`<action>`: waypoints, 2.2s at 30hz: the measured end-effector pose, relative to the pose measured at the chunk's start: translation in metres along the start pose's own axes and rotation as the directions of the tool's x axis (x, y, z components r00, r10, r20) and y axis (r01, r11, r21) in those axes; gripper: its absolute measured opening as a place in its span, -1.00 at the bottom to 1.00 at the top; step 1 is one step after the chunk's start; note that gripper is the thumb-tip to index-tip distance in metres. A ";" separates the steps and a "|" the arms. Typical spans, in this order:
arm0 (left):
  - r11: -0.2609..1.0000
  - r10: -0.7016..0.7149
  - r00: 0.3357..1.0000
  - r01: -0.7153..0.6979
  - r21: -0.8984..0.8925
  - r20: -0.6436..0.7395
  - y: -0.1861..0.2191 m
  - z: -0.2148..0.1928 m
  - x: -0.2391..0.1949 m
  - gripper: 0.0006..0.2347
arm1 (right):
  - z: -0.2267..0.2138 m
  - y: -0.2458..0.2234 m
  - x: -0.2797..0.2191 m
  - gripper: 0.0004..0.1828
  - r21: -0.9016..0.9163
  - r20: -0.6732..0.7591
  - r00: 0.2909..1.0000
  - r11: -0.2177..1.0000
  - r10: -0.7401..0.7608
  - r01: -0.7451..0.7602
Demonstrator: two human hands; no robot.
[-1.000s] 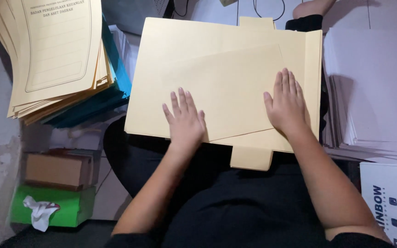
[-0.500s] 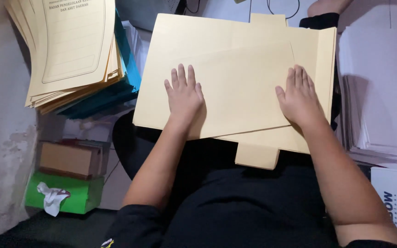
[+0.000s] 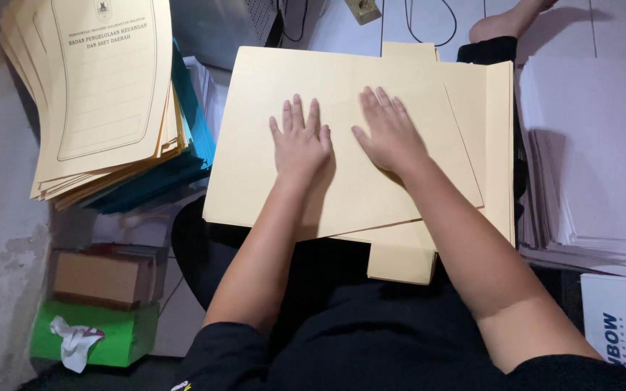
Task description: The person sits on the floor and repeatedly folds large beige file folders in half. They smooth the creases with their hands and stack the folded folders on their lap.
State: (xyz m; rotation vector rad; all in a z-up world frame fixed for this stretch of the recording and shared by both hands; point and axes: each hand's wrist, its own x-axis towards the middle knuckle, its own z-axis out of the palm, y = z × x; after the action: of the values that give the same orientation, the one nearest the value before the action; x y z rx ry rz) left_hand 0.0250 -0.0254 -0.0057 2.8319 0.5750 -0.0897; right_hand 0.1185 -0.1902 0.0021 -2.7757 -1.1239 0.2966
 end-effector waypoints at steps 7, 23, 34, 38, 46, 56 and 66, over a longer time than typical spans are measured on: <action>0.995 -0.089 0.995 0.087 -0.050 -0.051 -0.030 -0.016 -0.059 -0.47 | 0.001 0.064 -0.065 -0.16 -0.028 -0.084 0.964 0.967 0.252 -0.255; 0.966 0.259 0.959 -0.256 -0.036 0.118 0.009 -0.001 -0.126 -0.46 | 0.011 0.010 -0.144 -0.11 -0.050 -0.062 0.985 0.985 0.162 -0.165; 0.991 0.076 0.997 -0.078 0.106 0.028 -0.009 0.015 -0.001 -0.43 | 0.013 0.005 -0.035 -0.09 -0.073 -0.076 0.909 0.907 0.409 -0.414; 0.985 0.141 0.989 -0.145 0.090 0.046 -0.005 0.015 0.017 -0.47 | 0.001 -0.041 -0.005 -0.14 0.004 -0.017 0.988 0.988 0.152 -0.152; 0.999 0.040 0.997 -0.041 -0.010 -0.063 -0.029 -0.003 0.007 -0.51 | -0.013 0.042 -0.002 -0.13 -0.002 -0.055 0.967 0.968 0.249 -0.250; 0.989 0.125 0.946 -0.097 0.108 -0.300 -0.059 0.028 0.002 -0.55 | 0.011 0.063 -0.143 -0.19 -0.026 -0.057 0.942 0.942 0.332 -0.333; 0.957 0.274 0.950 -0.285 0.058 0.149 0.017 -0.015 -0.167 -0.30 | 0.046 0.056 -0.161 -0.20 -0.077 -0.104 0.921 0.920 0.375 -0.384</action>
State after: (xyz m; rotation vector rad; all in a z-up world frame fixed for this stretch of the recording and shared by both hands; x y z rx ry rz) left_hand -0.1219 -0.0993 0.0312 2.9205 0.1395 -0.2605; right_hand 0.0330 -0.3407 -0.0320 -3.0467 -0.5844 0.1579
